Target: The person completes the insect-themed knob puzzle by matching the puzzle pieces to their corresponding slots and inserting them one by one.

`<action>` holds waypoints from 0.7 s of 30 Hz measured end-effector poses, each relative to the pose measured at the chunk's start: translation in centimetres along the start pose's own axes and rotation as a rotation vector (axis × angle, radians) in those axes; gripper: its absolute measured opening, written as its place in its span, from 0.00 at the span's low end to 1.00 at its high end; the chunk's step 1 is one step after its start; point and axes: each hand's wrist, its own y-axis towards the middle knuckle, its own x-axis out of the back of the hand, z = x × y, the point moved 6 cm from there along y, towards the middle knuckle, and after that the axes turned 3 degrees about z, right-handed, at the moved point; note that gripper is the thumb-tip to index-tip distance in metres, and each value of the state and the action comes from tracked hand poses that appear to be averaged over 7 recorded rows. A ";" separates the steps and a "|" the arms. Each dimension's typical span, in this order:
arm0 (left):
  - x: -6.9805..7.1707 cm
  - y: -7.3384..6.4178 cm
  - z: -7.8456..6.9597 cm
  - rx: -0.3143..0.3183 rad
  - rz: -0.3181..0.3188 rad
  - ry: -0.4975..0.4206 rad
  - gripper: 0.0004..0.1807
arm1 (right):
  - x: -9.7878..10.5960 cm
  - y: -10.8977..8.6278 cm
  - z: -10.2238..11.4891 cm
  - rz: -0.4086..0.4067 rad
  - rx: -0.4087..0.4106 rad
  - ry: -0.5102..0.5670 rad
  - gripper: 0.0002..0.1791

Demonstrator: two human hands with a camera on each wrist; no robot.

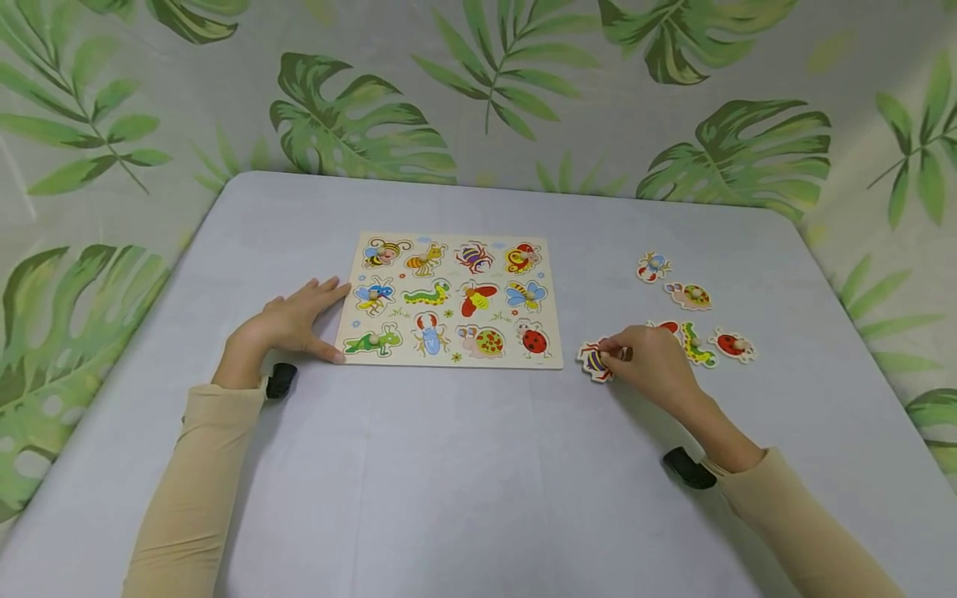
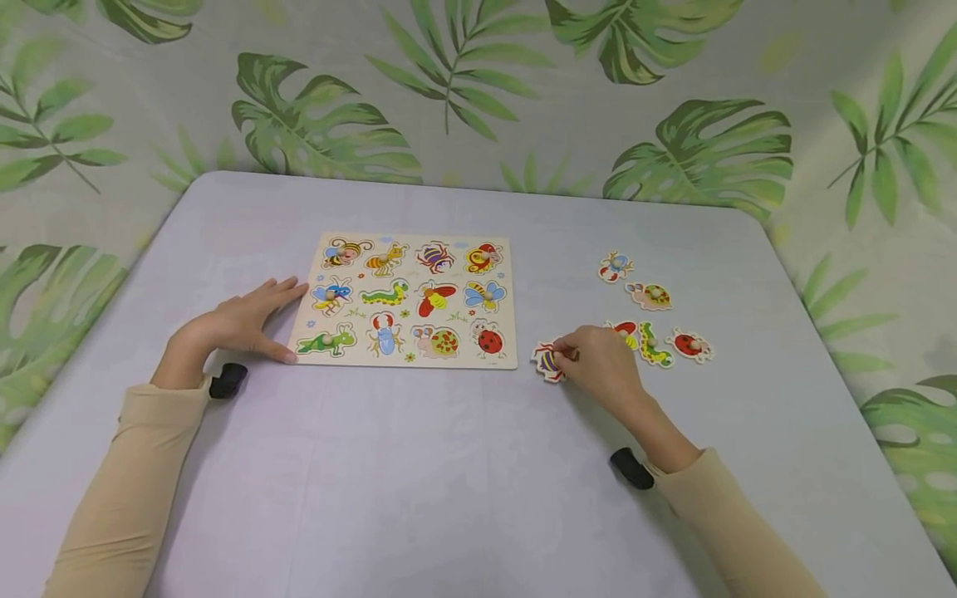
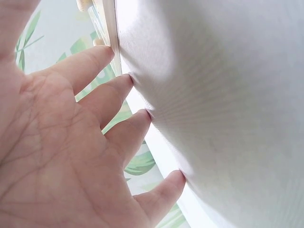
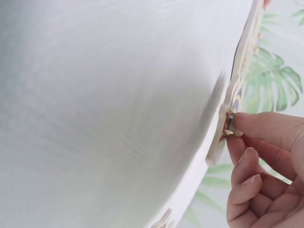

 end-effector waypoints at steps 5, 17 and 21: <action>0.0 -0.1 -0.1 -0.004 -0.003 0.001 0.63 | 0.1 0.2 0.4 -0.029 0.034 -0.004 0.06; -0.1 0.2 0.2 0.001 -0.003 0.000 0.63 | 0.1 0.8 1.3 -0.059 0.132 -0.012 0.06; -0.1 0.3 0.3 0.007 -0.003 -0.007 0.64 | 0.2 1.0 2.1 -0.087 0.197 -0.024 0.05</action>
